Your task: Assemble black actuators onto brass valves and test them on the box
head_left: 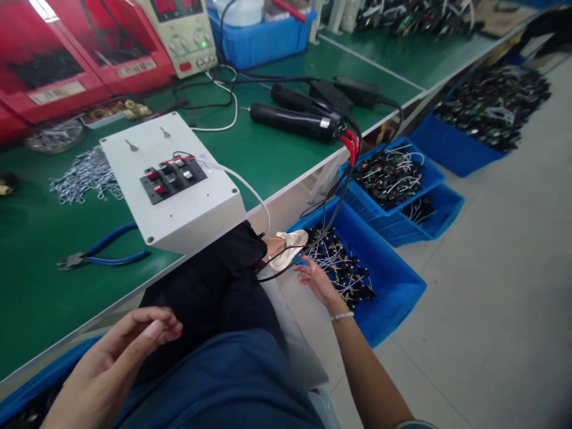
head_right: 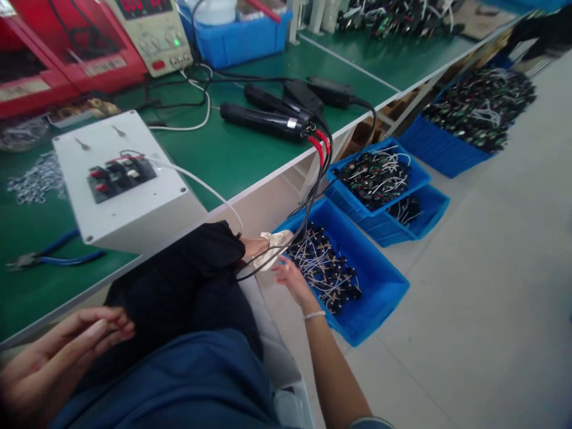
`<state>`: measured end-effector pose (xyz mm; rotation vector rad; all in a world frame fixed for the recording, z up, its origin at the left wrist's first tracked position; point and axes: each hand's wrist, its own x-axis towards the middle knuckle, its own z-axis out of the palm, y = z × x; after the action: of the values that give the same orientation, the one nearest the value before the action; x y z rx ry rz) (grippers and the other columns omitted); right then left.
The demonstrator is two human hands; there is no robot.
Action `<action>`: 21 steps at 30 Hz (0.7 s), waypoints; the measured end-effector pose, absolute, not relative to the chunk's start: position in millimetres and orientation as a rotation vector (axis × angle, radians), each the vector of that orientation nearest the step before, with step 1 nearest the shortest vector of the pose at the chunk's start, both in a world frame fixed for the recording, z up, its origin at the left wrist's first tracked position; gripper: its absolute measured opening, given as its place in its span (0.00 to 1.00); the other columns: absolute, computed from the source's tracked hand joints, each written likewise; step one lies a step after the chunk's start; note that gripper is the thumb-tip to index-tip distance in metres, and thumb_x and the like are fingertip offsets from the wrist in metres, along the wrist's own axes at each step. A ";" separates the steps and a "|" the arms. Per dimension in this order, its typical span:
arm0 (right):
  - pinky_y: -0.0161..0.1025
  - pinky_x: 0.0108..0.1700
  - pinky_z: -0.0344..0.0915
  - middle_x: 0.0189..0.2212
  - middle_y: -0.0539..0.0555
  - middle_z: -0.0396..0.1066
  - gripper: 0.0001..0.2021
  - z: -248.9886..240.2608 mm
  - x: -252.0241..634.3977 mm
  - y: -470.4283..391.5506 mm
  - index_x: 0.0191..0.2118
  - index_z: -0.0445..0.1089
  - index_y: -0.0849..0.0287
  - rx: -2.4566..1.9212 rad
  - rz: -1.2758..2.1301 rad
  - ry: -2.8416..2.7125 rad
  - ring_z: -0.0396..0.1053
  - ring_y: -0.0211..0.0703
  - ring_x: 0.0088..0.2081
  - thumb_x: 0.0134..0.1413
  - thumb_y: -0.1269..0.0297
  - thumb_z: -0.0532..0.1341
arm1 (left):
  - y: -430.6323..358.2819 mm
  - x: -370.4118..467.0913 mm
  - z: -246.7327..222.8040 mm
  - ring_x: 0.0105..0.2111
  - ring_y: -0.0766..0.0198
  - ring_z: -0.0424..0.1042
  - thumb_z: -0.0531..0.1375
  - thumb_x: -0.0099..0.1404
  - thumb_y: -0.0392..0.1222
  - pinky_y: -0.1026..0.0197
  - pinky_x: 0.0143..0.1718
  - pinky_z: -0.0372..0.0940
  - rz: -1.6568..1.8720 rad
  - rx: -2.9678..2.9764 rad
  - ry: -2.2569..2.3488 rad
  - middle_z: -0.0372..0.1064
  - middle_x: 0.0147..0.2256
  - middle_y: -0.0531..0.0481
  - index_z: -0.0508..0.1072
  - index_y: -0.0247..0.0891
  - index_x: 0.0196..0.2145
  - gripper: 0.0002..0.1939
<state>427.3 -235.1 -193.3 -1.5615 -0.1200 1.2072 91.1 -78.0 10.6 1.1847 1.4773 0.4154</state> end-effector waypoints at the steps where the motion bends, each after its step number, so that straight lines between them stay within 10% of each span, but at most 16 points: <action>1: 0.36 0.36 0.71 0.40 0.55 0.77 0.39 -187.8 415.4 -225.2 0.56 0.72 0.57 -1.502 1.292 -0.186 0.72 0.38 0.32 0.43 0.36 0.72 | -77.1 87.2 10.4 0.42 0.54 0.77 0.73 0.47 0.63 0.61 0.44 0.77 0.428 1.177 1.430 0.79 0.37 0.52 0.80 0.48 0.35 0.22; 4: 0.37 0.33 0.71 0.32 0.53 0.77 0.40 -178.0 380.5 -200.3 0.48 0.76 0.61 -1.392 1.519 -0.358 0.72 0.39 0.29 0.28 0.42 0.79 | -72.9 77.8 12.0 0.41 0.57 0.77 0.72 0.53 0.60 0.64 0.43 0.76 0.482 1.156 1.331 0.79 0.37 0.52 0.81 0.47 0.35 0.18; 11: 0.37 0.38 0.74 0.37 0.52 0.73 0.11 -185.3 338.0 -176.1 0.45 0.73 0.64 -1.607 1.457 -0.345 0.72 0.36 0.34 0.67 0.60 0.64 | -63.4 52.1 12.5 0.39 0.61 0.78 0.73 0.53 0.59 0.70 0.43 0.75 0.566 1.038 1.237 0.78 0.36 0.51 0.80 0.43 0.37 0.20; 21: 0.50 0.53 0.73 0.55 0.60 0.69 0.19 -174.0 396.4 -165.0 0.59 0.68 0.60 -1.906 0.935 0.090 0.71 0.48 0.52 0.69 0.57 0.62 | -59.0 11.7 8.6 0.41 0.64 0.78 0.75 0.52 0.59 0.73 0.47 0.74 0.688 0.861 1.187 0.78 0.36 0.55 0.78 0.46 0.37 0.21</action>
<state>396.4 -165.0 -174.0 -1.9058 0.0896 0.9355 11.7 -59.0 8.6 0.8607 1.1872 0.6882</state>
